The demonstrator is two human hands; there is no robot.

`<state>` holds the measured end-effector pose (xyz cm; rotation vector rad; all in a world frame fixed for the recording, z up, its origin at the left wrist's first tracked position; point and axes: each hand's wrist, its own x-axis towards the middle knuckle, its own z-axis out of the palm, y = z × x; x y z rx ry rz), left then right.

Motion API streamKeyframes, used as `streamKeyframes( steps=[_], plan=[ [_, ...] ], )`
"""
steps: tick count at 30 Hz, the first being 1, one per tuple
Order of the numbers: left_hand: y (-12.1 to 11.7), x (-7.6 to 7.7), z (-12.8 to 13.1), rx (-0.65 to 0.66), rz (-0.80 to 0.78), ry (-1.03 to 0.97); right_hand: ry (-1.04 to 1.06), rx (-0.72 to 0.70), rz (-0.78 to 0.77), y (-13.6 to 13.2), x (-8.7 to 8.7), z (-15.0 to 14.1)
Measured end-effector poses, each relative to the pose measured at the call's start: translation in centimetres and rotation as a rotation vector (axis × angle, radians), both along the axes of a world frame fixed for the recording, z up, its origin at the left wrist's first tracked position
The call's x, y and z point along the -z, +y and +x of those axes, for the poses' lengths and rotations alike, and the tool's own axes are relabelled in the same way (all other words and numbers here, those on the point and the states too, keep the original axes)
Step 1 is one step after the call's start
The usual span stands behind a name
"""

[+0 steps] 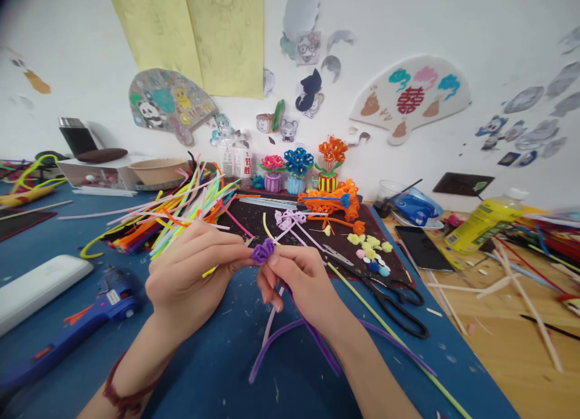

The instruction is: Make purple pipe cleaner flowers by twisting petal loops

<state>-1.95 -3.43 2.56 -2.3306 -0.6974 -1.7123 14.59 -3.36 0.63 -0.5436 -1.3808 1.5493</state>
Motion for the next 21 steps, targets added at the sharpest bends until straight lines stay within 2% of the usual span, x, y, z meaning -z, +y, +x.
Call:
streamKeyframes(
  steps=[6, 11, 16, 21],
  plan=[
    [0.02, 0.12, -0.15, 0.002, 0.004, 0.015, 0.005, -0.006, 0.002, 0.02, 0.14, -0.08],
    [0.11, -0.13, -0.34, -0.03, -0.06, 0.047, -0.015, 0.059, 0.097, 0.35, 0.34, 0.2],
    [-0.15, -0.44, -0.15, -0.049, -0.133, 0.051, -0.144, 0.1, 0.164, 0.33, 0.09, 0.38],
    [-0.49, -0.65, 0.14, -0.025, -0.294, 0.024, -0.297, 0.171, 0.285, 0.13, -0.29, 0.54]
  ],
)
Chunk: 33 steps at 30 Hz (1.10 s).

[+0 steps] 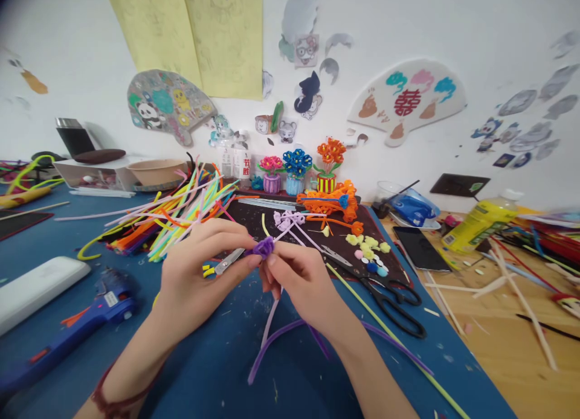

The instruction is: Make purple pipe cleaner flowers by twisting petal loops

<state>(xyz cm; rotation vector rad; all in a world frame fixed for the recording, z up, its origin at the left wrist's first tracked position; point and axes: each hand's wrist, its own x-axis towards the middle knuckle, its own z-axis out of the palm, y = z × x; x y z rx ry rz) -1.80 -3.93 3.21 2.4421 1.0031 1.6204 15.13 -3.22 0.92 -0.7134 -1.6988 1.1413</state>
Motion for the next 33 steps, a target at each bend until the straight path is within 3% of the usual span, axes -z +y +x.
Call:
streamKeyframes(
  steps=[9, 33],
  plan=[
    [-0.04, -0.29, 0.06, 0.04, -0.2, 0.007, -0.217, 0.134, 0.199, 0.02, -0.21, 0.28],
    [0.35, -0.12, -0.26, 0.1, -0.184, -0.034, -0.288, 0.209, 0.328, -0.26, 0.13, 0.03]
  ],
)
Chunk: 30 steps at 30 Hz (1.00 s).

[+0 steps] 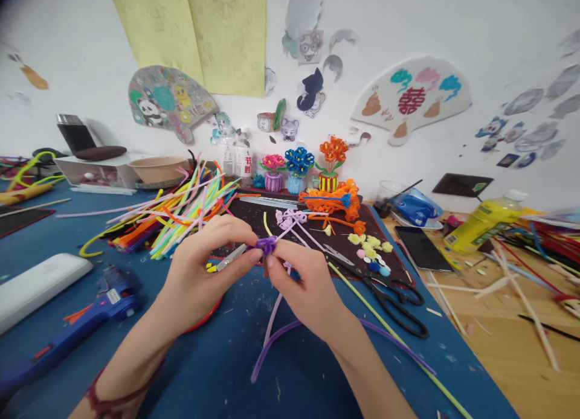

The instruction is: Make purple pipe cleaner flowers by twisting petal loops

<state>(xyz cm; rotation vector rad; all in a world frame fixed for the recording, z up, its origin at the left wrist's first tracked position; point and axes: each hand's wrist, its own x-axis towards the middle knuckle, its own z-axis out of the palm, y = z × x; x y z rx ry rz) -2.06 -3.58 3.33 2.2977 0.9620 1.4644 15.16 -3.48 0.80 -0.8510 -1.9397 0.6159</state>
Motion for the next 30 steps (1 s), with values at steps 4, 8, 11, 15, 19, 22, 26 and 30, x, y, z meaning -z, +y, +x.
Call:
streamKeyframes(
  steps=[4, 8, 11, 15, 19, 22, 26, 30],
  plan=[
    [0.0, 0.0, -0.1, 0.003, -0.009, -0.006, -0.006, 0.008, 0.008, 0.1, 0.1, 0.0],
    [0.0, 0.0, -0.1, 0.013, -0.017, -0.012, -0.004, 0.005, 0.006, 0.1, 0.1, 0.0],
    [0.1, 0.1, 0.0, 0.009, -0.016, -0.026, -0.001, 0.01, -0.001, 0.2, 0.1, 0.0],
    [0.0, 0.2, 0.1, -0.05, 0.036, -0.045, 0.045, 0.013, 0.002, 0.8, 0.3, 0.0],
    [-0.1, 0.2, 0.0, -0.139, 0.097, -0.095, 0.094, 0.054, 0.043, 1.4, 0.7, 0.4],
    [-0.1, 0.2, 0.1, -0.106, -0.047, -0.117, 0.144, 0.082, 0.105, 1.6, 0.8, 0.6],
    [0.0, 0.2, 0.3, 0.057, -0.299, -0.172, 0.198, 0.051, 0.151, 1.4, 0.7, 0.6],
    [-0.1, 0.4, 0.4, 0.126, -0.449, -0.236, 0.197, 0.04, 0.208, 1.4, 0.6, 0.5]
  ],
)
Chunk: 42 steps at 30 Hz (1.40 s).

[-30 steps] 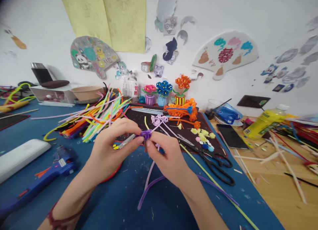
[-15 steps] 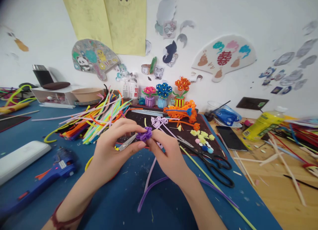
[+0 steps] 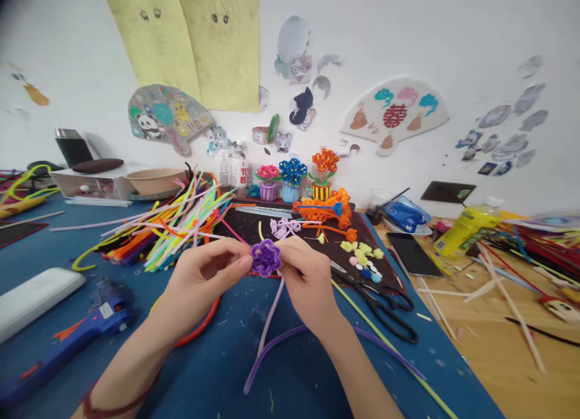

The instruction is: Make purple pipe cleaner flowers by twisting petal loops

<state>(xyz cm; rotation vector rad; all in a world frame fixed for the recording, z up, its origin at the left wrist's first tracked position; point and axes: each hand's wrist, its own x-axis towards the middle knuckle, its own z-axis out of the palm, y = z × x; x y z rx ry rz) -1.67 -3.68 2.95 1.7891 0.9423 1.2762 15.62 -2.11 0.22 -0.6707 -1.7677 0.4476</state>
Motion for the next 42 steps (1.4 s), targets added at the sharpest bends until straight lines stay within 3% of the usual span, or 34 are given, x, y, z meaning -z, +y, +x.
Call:
streamKeyframes(
  steps=[6, 11, 16, 20, 27, 32, 36, 42],
  plan=[
    [-0.3, -0.1, 0.4, -0.079, 0.076, 0.129, -0.01, 0.065, 0.075, -0.1, -0.1, 0.0],
    [-0.1, 0.0, 0.2, -0.108, 0.167, 0.148, 0.012, 0.058, -0.017, 0.0, 0.1, 0.1],
    [-0.1, 0.1, 0.3, -0.096, 0.064, 0.095, -0.008, -0.038, -0.15, 0.1, 0.3, 0.0],
    [-0.3, 0.3, 0.9, -0.09, -0.04, 0.058, -0.04, -0.061, -0.162, -0.1, 0.2, -0.3],
    [-0.5, 0.5, 1.0, -0.064, -0.04, 0.086, -0.052, -0.051, -0.176, -0.2, 0.2, -0.3],
    [-0.4, 0.6, 1.2, -0.128, 0.016, 0.086, -0.076, -0.036, -0.177, -0.2, 0.3, -0.3],
    [-0.2, 0.5, 0.9, -0.095, 0.075, 0.041, -0.042, -0.029, -0.179, -0.1, 0.4, -0.2],
    [-0.3, 0.4, 0.5, -0.124, 0.295, 0.128, -0.002, -0.05, -0.193, -0.1, 0.5, -0.1]
  ],
)
